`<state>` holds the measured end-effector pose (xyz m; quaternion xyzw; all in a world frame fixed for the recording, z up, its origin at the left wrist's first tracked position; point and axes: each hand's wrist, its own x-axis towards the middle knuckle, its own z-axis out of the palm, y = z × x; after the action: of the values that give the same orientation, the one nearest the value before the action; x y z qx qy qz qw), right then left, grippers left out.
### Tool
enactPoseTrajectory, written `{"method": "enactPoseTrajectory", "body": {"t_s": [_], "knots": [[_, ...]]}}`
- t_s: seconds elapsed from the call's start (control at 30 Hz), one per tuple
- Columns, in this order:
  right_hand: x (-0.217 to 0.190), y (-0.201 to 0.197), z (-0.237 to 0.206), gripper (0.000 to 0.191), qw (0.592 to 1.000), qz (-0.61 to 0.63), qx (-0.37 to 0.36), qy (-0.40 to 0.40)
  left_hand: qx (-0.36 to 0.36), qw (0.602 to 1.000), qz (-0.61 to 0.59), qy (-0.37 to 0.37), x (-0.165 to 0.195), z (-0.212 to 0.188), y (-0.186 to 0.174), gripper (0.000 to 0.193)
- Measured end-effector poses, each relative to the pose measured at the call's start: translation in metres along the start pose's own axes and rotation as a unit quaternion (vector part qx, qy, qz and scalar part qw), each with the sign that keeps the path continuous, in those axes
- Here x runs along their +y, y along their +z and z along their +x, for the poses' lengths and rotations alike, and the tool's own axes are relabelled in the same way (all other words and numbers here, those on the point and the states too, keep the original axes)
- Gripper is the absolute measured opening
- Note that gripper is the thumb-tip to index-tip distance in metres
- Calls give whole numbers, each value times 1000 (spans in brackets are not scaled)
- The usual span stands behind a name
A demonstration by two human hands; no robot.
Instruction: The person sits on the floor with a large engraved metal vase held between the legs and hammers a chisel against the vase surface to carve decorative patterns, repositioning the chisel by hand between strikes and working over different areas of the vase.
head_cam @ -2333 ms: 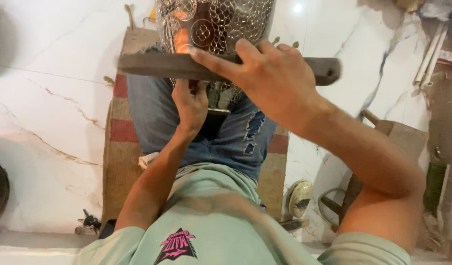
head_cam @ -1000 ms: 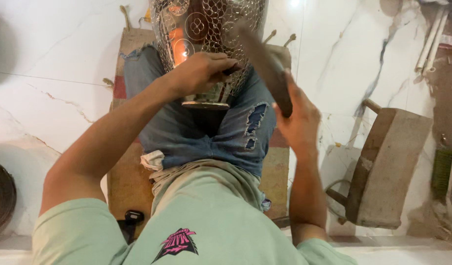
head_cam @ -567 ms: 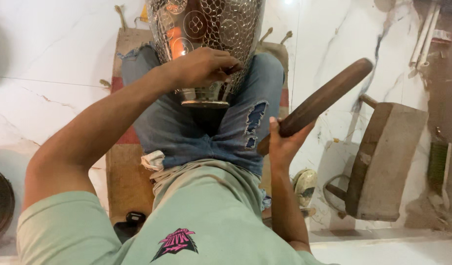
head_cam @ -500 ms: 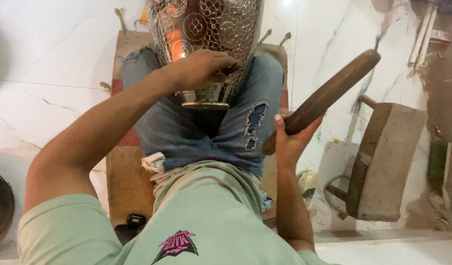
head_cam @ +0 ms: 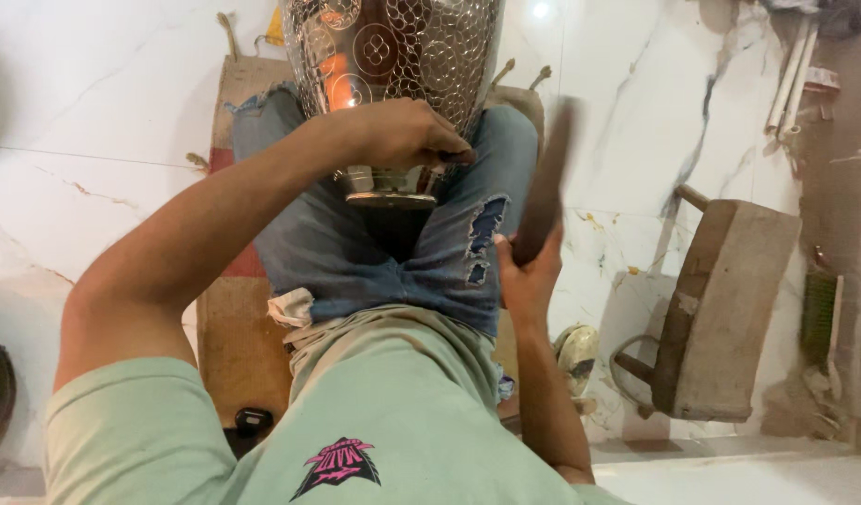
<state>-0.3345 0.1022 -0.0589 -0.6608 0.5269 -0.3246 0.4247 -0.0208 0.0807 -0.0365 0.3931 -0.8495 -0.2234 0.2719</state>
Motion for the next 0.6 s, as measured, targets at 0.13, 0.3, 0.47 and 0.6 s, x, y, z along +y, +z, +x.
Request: {"method": "enactPoseTrajectory", "body": {"t_s": [0.13, 0.3, 0.47, 0.6], "knots": [[-11, 6, -17, 89, 964, -223, -12, -143, 108, 989, -49, -84, 10, -10, 4, 40], [-18, 0, 11, 97, 964, -214, -47, -149, 340, 902, -147, -221, 31, -38, 19, 46], [-27, -7, 46, 102, 899, -345, -149, -227, 357, 899, -140, -213, 33, -46, 38, 50], [-54, -19, 67, 106, 835, -464, -188, -228, 349, 919, -84, -163, 25, -47, 37, 49]]}}
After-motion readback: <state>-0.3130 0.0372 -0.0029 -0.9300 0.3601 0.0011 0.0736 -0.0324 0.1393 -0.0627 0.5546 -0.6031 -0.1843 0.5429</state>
